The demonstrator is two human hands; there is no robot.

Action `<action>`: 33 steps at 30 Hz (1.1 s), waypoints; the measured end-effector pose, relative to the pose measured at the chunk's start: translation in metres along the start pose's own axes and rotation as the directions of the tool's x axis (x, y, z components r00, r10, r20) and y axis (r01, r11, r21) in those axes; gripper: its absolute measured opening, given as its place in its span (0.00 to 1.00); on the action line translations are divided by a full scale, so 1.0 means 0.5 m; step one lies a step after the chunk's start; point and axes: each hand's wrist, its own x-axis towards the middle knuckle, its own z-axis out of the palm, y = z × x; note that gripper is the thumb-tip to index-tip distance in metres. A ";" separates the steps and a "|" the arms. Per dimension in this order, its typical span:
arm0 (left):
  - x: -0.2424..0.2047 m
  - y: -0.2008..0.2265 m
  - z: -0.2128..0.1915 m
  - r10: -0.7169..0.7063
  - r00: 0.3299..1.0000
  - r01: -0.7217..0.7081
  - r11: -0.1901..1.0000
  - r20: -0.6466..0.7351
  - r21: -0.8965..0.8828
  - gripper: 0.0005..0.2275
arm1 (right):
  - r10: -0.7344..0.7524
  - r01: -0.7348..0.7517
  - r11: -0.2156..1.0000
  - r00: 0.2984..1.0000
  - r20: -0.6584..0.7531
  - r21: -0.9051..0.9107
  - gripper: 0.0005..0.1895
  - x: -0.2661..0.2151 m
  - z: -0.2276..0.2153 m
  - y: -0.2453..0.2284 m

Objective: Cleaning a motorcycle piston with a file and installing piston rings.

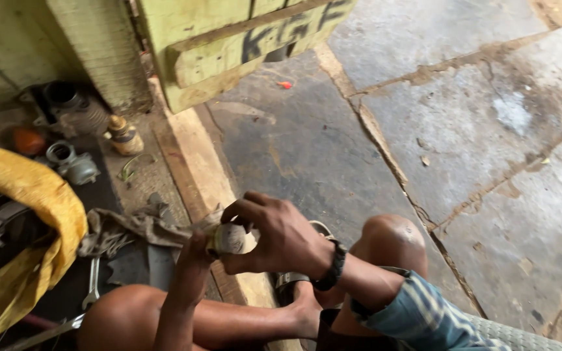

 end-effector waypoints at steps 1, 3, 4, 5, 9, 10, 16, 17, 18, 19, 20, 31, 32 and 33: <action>-0.005 0.019 0.014 0.000 1.000 0.000 1.000 -0.013 0.000 0.31 | -0.005 0.004 1.000 1.000 0.009 0.007 0.28 0.002 -0.001 -0.004; -0.010 0.056 0.045 0.056 0.997 -0.051 0.994 0.055 -0.092 0.30 | -0.032 0.032 0.999 0.999 -0.009 -0.034 0.28 0.006 -0.008 -0.011; -0.010 0.065 0.052 0.061 0.997 -0.057 0.994 0.046 -0.092 0.30 | -0.039 0.039 0.999 0.999 -0.003 -0.032 0.28 0.007 -0.007 -0.007; -0.010 0.074 0.060 0.106 0.992 -0.102 0.993 0.065 -0.065 0.30 | -0.058 0.058 0.998 0.998 -0.019 -0.030 0.28 0.007 -0.006 -0.003; -0.023 0.122 0.096 0.246 0.964 -0.252 0.966 0.101 0.052 0.31 | -0.024 0.025 0.997 0.999 -0.025 0.072 0.33 0.012 -0.007 0.011; -0.024 0.131 0.105 0.248 0.964 -0.254 0.966 0.097 0.053 0.31 | -0.026 0.028 0.997 0.999 -0.022 0.073 0.33 0.014 -0.010 0.014; -0.024 0.173 0.151 0.443 0.880 -0.473 0.847 0.168 0.244 0.28 | 0.164 -0.162 0.981 0.986 -0.007 0.110 0.32 0.021 -0.019 0.008; -0.022 0.178 0.155 0.453 0.874 -0.486 0.817 0.177 0.310 0.28 | 0.116 -0.112 0.991 0.992 -0.051 0.076 0.31 0.019 -0.016 0.005; -0.020 0.182 0.159 0.462 0.867 -0.497 0.783 0.186 0.375 0.29 | 0.065 -0.062 0.997 0.994 -0.092 0.041 0.30 0.018 -0.012 0.003; -0.017 0.171 0.154 0.463 0.867 -0.498 0.782 0.184 0.376 0.29 | 0.063 -0.060 0.997 0.994 -0.090 0.041 0.30 0.017 -0.007 0.003; -0.013 0.159 0.148 0.416 0.897 -0.440 0.801 0.150 0.406 0.30 | 0.006 -0.004 1.000 0.996 -0.084 0.029 0.29 0.017 0.000 0.002; 0.002 0.137 0.128 0.303 0.952 -0.252 0.848 -0.036 0.466 0.23 | -0.154 0.143 0.976 0.986 -0.061 -0.162 0.21 0.018 0.009 -0.002; 0.004 0.134 0.123 0.263 0.960 -0.189 0.864 -0.098 0.466 0.22 | -0.155 0.144 0.975 0.986 -0.055 -0.172 0.21 0.018 0.009 -0.003; 0.006 0.130 0.119 0.222 0.962 -0.126 0.878 -0.160 0.462 0.21 | -0.156 0.144 0.973 0.987 -0.050 -0.182 0.21 0.017 0.008 -0.003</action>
